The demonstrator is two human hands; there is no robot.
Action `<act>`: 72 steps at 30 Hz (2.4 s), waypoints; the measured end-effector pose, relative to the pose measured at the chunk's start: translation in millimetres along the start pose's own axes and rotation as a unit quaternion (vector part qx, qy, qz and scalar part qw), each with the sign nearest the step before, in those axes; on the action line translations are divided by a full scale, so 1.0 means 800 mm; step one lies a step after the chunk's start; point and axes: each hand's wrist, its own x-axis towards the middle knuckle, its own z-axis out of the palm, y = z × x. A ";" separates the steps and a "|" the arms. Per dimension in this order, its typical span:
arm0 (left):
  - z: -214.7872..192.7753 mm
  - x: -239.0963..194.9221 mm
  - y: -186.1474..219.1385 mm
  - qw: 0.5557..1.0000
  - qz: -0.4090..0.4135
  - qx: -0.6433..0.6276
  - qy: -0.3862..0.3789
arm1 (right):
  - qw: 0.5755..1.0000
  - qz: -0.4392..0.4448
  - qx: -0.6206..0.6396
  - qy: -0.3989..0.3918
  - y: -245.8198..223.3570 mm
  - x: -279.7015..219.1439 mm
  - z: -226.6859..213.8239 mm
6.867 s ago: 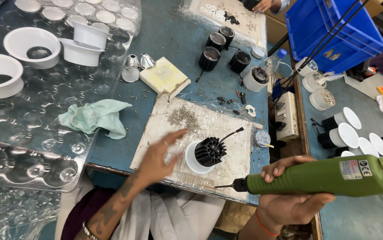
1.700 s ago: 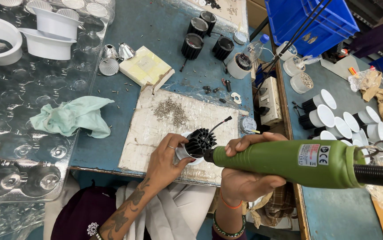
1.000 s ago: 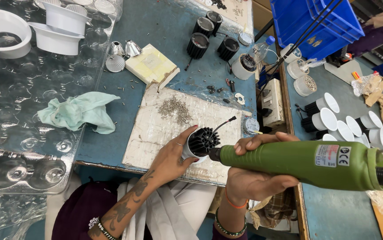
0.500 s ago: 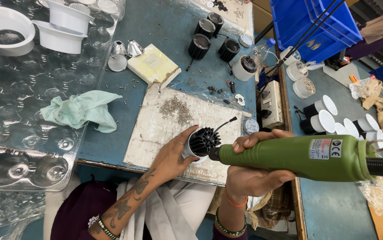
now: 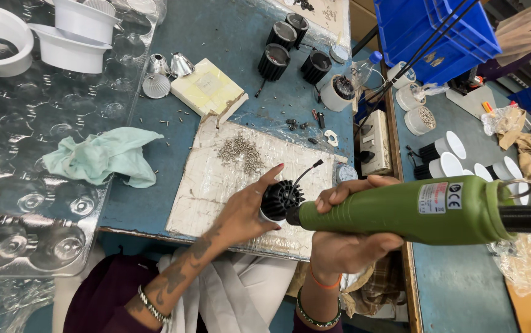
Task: The person assembles LED light fixtures by inserting a black heat sink into a white plastic housing, then using a green electric screwdriver to fasten screws around the perimeter. The person repeats this process with multiple units, placing finished assemblies on the table.
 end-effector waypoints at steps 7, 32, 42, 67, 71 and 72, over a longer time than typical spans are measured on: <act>0.018 -0.010 -0.008 0.997 -0.024 0.013 0.069 | 0.998 0.063 -0.003 0.018 0.000 0.004 -0.004; 0.017 -0.016 -0.007 0.998 -0.003 0.055 0.043 | 0.993 0.036 0.109 0.032 0.003 0.035 -0.039; 0.021 -0.016 -0.016 0.996 0.052 0.000 0.074 | 0.996 -0.065 0.067 -0.013 -0.062 0.074 -0.069; 0.094 -0.058 -0.029 0.947 0.123 -0.295 -0.025 | 0.864 0.378 0.333 0.031 0.089 -0.175 -0.177; 0.095 -0.041 -0.060 0.980 0.192 -0.027 -0.053 | 0.932 0.299 0.188 0.080 0.039 -0.119 -0.215; 0.094 -0.037 -0.071 0.983 0.174 0.009 -0.051 | 0.945 0.288 0.109 0.109 0.019 -0.105 -0.235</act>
